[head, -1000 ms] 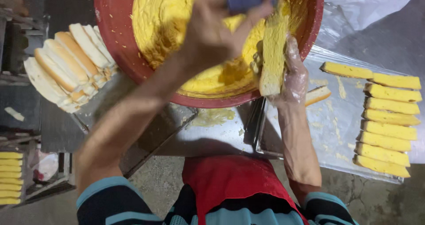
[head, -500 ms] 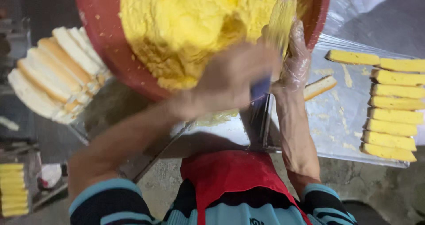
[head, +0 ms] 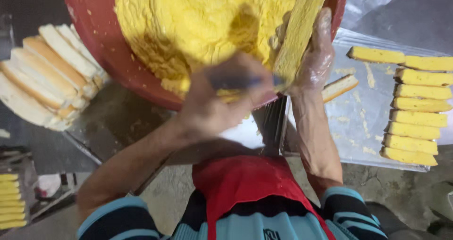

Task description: The person prepares garlic bread by using a brush to apply a yellow spread onto slices of bread and then placing the coated slices onto a metal tray.

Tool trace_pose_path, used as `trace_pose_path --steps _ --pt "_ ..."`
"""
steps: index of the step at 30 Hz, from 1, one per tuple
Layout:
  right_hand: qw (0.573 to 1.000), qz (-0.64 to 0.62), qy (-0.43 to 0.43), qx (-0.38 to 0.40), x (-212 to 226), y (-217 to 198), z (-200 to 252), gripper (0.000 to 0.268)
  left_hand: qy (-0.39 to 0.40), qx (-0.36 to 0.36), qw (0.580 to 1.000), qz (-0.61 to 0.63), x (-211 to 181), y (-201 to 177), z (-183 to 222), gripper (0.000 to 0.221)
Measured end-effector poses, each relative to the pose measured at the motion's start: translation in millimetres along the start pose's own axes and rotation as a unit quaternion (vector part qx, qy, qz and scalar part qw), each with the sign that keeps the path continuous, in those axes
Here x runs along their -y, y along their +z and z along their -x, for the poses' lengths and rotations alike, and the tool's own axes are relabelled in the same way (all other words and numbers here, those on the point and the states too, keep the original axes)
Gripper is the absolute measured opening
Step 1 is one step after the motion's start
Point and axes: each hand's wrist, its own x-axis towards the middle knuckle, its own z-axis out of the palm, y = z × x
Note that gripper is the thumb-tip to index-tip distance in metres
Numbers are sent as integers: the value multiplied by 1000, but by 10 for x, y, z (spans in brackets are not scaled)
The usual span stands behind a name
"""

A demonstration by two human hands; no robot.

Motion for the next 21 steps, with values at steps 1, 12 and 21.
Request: trace_pose_path --steps 1,12,21 --pt "1000 18 -1 -2 13 -5 64 49 -67 -109 986 106 -19 -5 -8 14" --pt "980 -96 137 104 165 -103 30 62 -184 -176 950 182 -86 -590 -298 20" --pt "994 -35 -14 101 430 -220 148 55 -224 -16 973 51 942 -947 -494 14"
